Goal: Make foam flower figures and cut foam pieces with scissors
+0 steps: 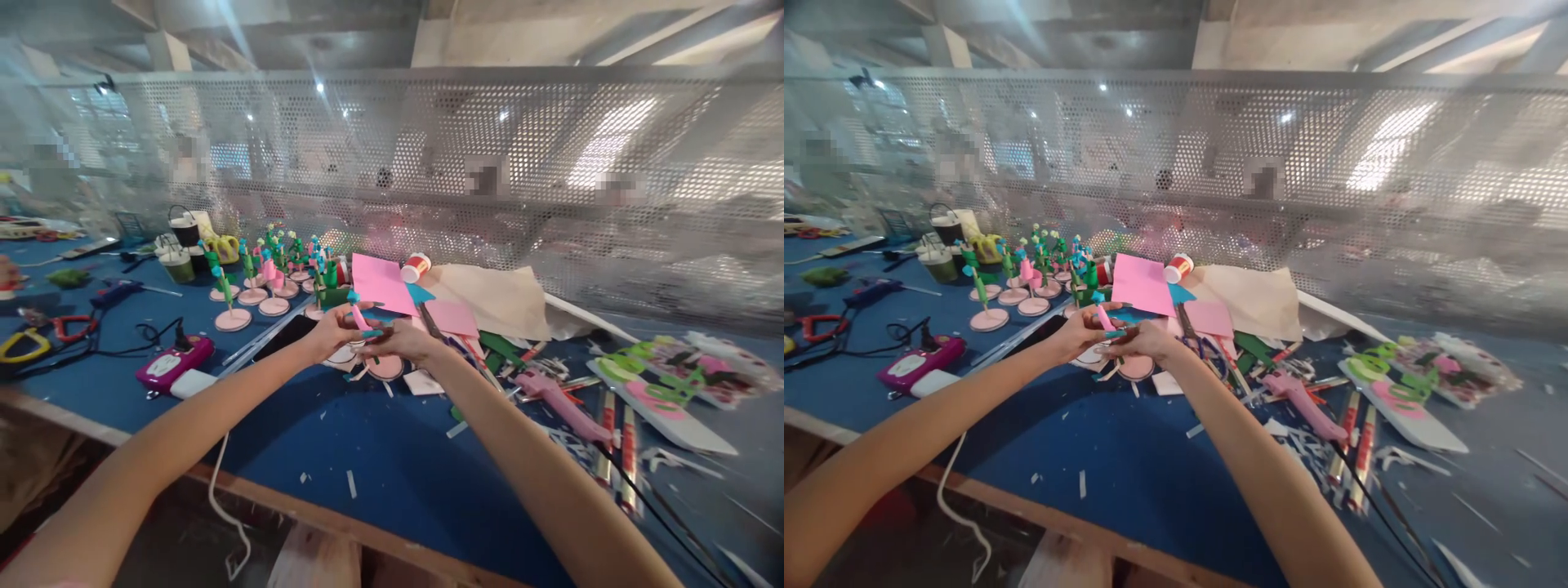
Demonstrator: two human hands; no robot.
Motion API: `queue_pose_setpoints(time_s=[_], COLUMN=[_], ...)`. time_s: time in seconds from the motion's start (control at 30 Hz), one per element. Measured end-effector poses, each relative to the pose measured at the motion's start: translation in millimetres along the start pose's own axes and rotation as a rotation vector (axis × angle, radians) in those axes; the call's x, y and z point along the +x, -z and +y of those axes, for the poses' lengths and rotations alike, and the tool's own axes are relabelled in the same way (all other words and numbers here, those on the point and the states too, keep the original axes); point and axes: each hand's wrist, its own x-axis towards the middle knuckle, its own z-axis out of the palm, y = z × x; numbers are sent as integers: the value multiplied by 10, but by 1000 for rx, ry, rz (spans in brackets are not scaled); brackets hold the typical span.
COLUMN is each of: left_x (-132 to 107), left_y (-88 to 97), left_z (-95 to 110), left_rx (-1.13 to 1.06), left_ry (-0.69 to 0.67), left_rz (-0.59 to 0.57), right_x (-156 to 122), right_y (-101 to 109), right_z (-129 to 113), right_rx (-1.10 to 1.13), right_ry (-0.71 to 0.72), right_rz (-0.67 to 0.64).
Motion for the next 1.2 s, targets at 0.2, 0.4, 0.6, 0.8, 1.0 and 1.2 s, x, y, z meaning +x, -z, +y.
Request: queue_pose_setpoints(time_s=[0.2, 0.4, 0.6, 0.8, 1.0, 1.2], left_x=[153, 392, 438, 350, 293, 333], left_y=[-91, -103, -28, -54, -81, -65], left_z=[-34, -115, 0, 95, 172, 119], left_rx=[24, 87, 156, 137, 102, 109], left_ry=[-32, -99, -76, -6, 16, 22], left_rz=[101, 138, -11, -187, -252, -175], right_x=[85, 126, 16, -81, -73, -64], right_y=[43, 148, 284, 290, 191, 110], right_z=[40, 91, -2, -45, -28, -61], right_rx=[-132, -305, 97, 298, 396, 352], right_ry=[205, 210, 7, -106, -151, -100], right_rz=[312, 537, 137, -110, -165, -40])
